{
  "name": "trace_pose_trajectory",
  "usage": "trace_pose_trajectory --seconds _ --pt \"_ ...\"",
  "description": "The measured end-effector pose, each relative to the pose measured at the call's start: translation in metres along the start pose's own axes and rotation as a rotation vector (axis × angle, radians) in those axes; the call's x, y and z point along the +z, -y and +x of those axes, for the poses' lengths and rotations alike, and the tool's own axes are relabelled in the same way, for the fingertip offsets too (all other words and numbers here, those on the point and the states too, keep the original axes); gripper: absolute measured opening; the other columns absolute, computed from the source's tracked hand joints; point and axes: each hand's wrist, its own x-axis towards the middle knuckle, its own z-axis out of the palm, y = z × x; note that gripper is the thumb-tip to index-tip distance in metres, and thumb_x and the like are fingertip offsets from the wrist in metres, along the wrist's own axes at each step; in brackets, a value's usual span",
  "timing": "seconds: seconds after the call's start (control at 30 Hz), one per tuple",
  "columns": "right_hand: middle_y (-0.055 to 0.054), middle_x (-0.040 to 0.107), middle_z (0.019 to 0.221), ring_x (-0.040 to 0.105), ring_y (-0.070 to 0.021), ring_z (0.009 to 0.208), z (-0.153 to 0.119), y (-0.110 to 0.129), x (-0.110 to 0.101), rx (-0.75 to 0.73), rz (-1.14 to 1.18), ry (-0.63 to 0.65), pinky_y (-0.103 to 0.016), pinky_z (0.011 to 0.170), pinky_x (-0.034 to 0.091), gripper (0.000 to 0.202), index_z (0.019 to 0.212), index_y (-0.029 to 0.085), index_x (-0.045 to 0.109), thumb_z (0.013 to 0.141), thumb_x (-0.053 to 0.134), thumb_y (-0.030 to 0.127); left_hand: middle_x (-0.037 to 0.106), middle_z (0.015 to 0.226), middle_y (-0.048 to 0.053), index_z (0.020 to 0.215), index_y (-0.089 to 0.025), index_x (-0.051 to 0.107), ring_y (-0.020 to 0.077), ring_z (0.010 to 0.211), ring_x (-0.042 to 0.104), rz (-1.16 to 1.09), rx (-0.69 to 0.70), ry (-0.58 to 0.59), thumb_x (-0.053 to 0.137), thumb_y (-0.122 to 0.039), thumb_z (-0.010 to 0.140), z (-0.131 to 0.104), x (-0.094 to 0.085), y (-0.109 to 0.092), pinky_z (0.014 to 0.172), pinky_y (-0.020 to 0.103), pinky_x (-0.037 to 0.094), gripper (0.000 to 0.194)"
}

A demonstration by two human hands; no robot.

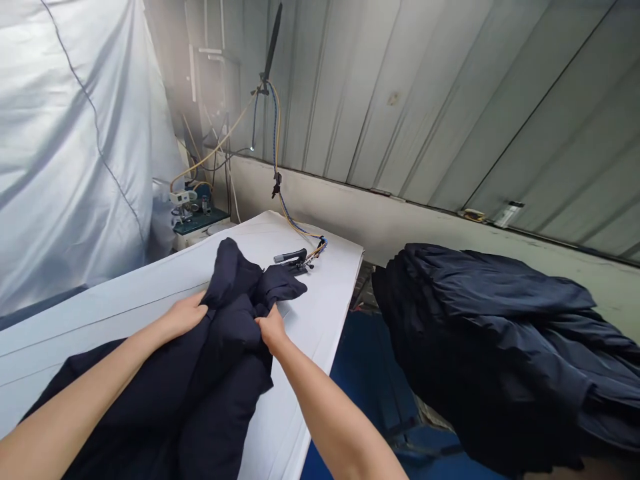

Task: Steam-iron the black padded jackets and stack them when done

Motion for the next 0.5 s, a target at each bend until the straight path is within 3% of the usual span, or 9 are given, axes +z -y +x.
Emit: trace_pose_trajectory --seconds 0.13,0.23,0.37,0.5 --pt "0.004 0.063 0.108 0.059 -0.0195 0.096 -0.014 0.035 -0.045 -0.124 0.125 0.088 -0.031 0.084 0.047 0.074 0.128 0.032 0.041 0.058 0.059 0.013 0.044 0.131 -0.009 0.134 -0.024 0.037 0.0163 0.121 0.043 -0.135 0.216 0.17 0.034 -0.021 0.067 -0.018 -0.007 -0.066 0.104 0.03 0.031 0.067" --pt "0.002 0.063 0.109 0.059 -0.0186 0.098 -0.028 0.061 -0.103 -0.218 0.226 0.1 -0.03 0.084 0.047 0.071 0.129 0.026 0.042 0.061 0.062 0.016 0.045 0.131 -0.009 0.133 -0.023 0.038 0.0153 0.122 0.042 -0.159 0.325 0.197 0.031 -0.023 0.07 -0.021 -0.007 -0.128 0.105 0.029 0.029 0.064" --pt "-0.001 0.063 0.107 0.058 -0.0188 0.1 -0.048 0.097 -0.209 -0.322 0.107 0.019 -0.032 0.087 0.045 0.058 0.124 0.023 0.048 0.068 0.062 0.024 0.051 0.127 -0.008 0.129 -0.022 0.046 0.0165 0.117 0.048 -0.158 0.48 0.132 0.033 -0.027 0.073 -0.012 0.002 -0.231 0.104 0.028 0.032 0.057" --pt "-0.003 0.063 0.107 0.059 -0.018 0.095 -0.065 0.14 -0.353 -0.478 -0.038 -0.099 -0.036 0.087 0.044 0.047 0.117 0.018 0.054 0.071 0.06 0.024 0.058 0.119 -0.008 0.117 -0.025 0.058 0.0168 0.116 0.048 -0.283 0.717 0.008 0.038 -0.024 0.075 -0.01 0.005 -0.359 0.105 0.029 0.03 0.047"
